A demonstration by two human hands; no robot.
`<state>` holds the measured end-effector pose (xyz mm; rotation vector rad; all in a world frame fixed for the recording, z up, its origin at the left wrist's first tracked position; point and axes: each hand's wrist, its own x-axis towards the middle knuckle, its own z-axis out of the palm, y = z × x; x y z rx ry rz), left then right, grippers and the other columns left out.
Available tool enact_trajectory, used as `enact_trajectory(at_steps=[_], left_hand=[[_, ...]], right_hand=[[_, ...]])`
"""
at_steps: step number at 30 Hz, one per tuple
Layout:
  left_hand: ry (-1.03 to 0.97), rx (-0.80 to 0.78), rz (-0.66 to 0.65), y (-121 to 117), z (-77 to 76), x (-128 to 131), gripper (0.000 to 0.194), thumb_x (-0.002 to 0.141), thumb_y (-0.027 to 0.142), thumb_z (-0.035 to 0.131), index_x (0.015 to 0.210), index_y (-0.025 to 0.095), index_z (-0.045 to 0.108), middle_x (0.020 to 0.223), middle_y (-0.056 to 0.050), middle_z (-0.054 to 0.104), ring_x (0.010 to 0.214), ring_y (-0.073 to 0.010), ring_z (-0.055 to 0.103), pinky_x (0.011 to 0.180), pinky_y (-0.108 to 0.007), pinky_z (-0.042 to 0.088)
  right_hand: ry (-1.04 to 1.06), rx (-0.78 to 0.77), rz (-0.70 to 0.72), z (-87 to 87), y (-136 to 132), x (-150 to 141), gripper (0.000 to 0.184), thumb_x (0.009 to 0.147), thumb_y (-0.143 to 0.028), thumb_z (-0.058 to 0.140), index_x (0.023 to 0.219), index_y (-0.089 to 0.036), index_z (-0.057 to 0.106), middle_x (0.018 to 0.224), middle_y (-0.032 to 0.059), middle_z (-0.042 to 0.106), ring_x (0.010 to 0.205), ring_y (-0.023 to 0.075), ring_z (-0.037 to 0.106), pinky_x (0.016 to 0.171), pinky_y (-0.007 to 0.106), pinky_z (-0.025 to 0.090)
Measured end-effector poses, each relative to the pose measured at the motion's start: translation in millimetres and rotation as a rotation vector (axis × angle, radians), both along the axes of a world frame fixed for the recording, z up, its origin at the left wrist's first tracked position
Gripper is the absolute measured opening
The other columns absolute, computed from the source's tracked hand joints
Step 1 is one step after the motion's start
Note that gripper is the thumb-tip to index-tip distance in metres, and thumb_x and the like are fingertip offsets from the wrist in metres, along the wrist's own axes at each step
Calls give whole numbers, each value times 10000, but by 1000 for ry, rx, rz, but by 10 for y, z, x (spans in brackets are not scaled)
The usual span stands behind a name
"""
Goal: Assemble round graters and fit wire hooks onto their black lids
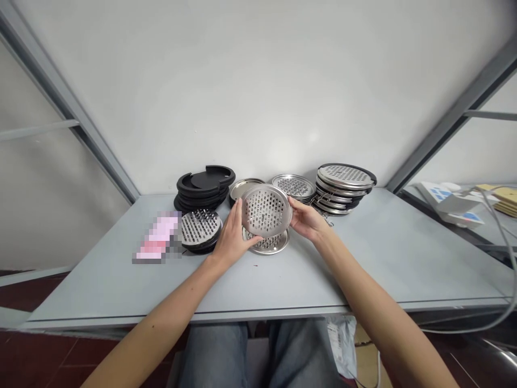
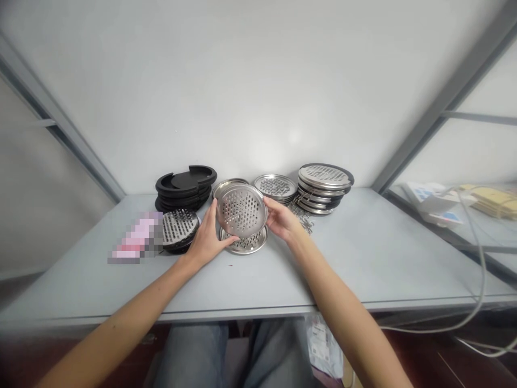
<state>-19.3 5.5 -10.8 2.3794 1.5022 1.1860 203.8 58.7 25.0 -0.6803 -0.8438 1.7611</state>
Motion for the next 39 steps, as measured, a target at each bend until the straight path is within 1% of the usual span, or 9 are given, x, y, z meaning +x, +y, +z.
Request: enact_trajectory(at_steps=[2, 6, 9, 11, 14, 20, 27, 33, 39], left_hand=[[19, 29, 15, -13, 8, 7, 1140, 715, 461, 754, 1501, 226, -37, 1542, -174, 214, 1407, -326, 257, 1116, -487, 302], [48, 104, 74, -43, 33, 24, 1102, 688, 549, 738, 1492, 190, 75, 1496, -180, 321, 1354, -335, 356, 1090, -488, 338], [45, 110, 103, -63, 50, 25, 1092, 663, 590, 734, 1475, 167, 139, 1440, -187, 408, 1280, -343, 453, 1039, -487, 397], [40, 94, 97, -75, 57, 22, 1059, 663, 596, 727, 1459, 157, 185, 1400, -185, 459, 1240, -339, 495, 1010, -478, 428], [27, 49, 73, -91, 62, 21, 975, 688, 580, 711, 1432, 155, 246, 1356, -171, 509, 1215, -323, 523, 986, -452, 457], [38, -23, 36, -129, 87, 39, 895, 682, 530, 730, 1395, 189, 311, 1311, -128, 553, 1181, -300, 555, 952, -421, 487], [93, 30, 39, -186, 133, 58, 884, 679, 569, 714, 1393, 214, 332, 1305, -91, 574, 1141, -282, 588, 942, -387, 488], [240, -106, 134, -217, 172, 61, 924, 655, 674, 671, 1396, 222, 356, 1047, -72, 702, 892, -308, 687, 743, -384, 537], [283, -132, 133, -219, 164, 65, 906, 661, 655, 682, 1403, 240, 367, 1118, -80, 685, 989, -311, 663, 810, -377, 517]], right_hand=[[-99, 49, -76, -3, 4, 7, 189, 671, -311, 776, 777, -188, 678, 679, -34, 671, 599, 99, 578, 627, 239, 485], [-354, 210, -351, -57, 8, -20, 326, 714, -423, 717, 934, -182, 702, 846, 32, 712, 736, 166, 625, 700, 308, 487], [-705, 472, -526, -99, -8, -31, 339, 797, -453, 616, 979, -184, 715, 978, 71, 714, 889, 222, 638, 804, 359, 482], [-972, 688, -564, -105, -27, -10, 339, 863, -442, 532, 982, -189, 723, 1028, 84, 704, 951, 237, 627, 861, 370, 463], [-1211, 863, -467, -90, -37, 59, 376, 918, -419, 443, 1016, -181, 718, 1038, 101, 691, 935, 231, 627, 816, 343, 473], [-1354, 949, -214, -74, 4, 205, 366, 913, -425, 461, 979, -175, 720, 926, 87, 691, 810, 196, 623, 709, 289, 478], [-1339, 977, -256, -35, -18, 278, 381, 899, -442, 483, 986, -160, 723, 909, 82, 695, 752, 173, 615, 696, 271, 464], [-1493, 983, -83, -75, -24, 284, 385, 894, -447, 472, 806, -165, 719, 802, 75, 691, 731, 183, 603, 666, 268, 428], [-1550, 990, -68, -140, -10, 237, 386, 897, -439, 460, 797, -158, 704, 845, 93, 687, 755, 191, 602, 697, 276, 426]])
